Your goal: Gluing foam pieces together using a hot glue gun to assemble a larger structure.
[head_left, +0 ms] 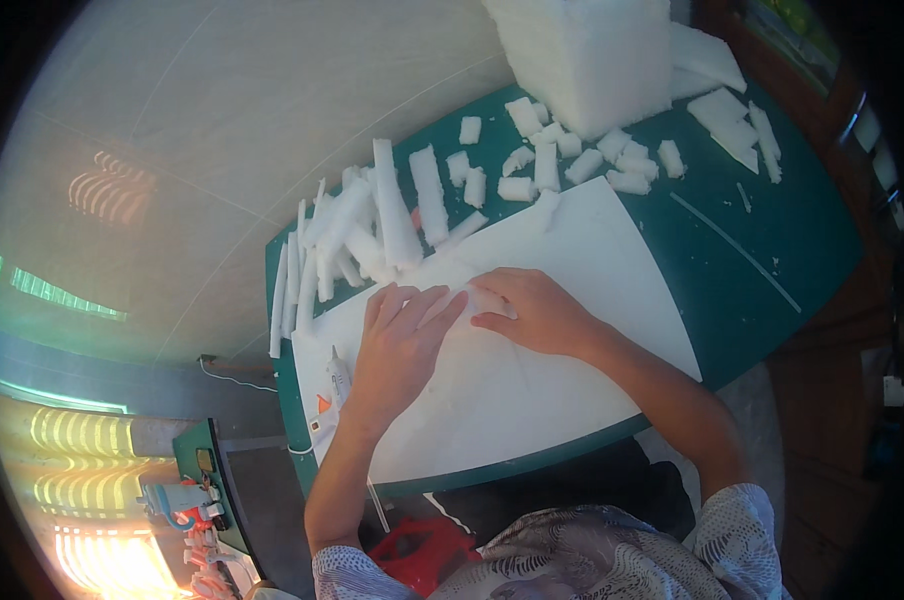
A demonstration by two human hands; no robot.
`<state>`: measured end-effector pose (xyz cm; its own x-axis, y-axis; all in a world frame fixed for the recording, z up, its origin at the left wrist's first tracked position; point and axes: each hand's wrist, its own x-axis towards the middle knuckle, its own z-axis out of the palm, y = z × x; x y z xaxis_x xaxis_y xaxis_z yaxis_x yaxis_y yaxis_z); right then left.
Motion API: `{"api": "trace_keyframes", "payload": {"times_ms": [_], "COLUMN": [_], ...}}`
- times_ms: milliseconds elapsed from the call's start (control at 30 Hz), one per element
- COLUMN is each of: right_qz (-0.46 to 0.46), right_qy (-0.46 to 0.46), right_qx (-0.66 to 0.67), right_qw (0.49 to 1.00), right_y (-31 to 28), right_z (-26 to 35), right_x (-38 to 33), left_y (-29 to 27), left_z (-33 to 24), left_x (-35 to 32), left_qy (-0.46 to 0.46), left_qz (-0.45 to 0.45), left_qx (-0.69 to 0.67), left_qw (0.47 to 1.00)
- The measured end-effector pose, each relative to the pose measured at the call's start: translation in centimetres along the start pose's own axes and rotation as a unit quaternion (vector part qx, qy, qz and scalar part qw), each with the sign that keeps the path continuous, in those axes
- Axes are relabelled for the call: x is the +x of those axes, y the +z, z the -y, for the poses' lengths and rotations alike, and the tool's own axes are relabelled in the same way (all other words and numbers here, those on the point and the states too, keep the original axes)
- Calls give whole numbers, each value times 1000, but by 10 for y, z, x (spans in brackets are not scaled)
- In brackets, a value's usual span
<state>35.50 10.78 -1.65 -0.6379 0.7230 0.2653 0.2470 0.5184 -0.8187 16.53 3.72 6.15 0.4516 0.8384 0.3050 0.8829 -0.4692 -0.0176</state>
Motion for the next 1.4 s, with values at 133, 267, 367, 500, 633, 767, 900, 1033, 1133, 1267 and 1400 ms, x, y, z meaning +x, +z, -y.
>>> {"api": "trace_keyframes", "payload": {"times_ms": [133,267,367,500,633,767,900,1033,1133,1267,1400], "right_qz": [-30,-24,-46,-27,-43,-51,-43,-38,-29,-34,-30], "right_qy": [0,-39,-93,-83,-108,-69,-66,-58,-47,-47,-39], "right_qx": [26,36,20,19,24,30,35,38,33,36,27], "right_qw": [999,998,994,996,993,996,996,997,998,998,998], "right_y": [0,0,1,0,-2,-3,-1,-3,-3,-3,-1], "right_z": [6,9,8,10,8,8,8,8,10,11,8], "right_x": [1,2,1,2,1,0,3,2,3,3,2], "left_y": [2,3,1,0,-14,-26,-14,9,25,35,35], "left_z": [3,6,7,7,10,27,40,42,38,40,36], "left_x": [-4,-5,-3,-2,-2,-20,-55,-82,-86,-81,-71], "left_qy": [2,3,2,-17,-41,-161,-266,-308,-333,-362,-375], "left_qz": [1,-12,-17,-32,-45,-108,-104,-12,-16,-34,-23], "left_qx": [-4,-20,-31,-44,-77,-155,-221,-376,-400,-416,-421], "left_qw": [1000,1000,999,998,995,969,932,874,854,833,826]}}
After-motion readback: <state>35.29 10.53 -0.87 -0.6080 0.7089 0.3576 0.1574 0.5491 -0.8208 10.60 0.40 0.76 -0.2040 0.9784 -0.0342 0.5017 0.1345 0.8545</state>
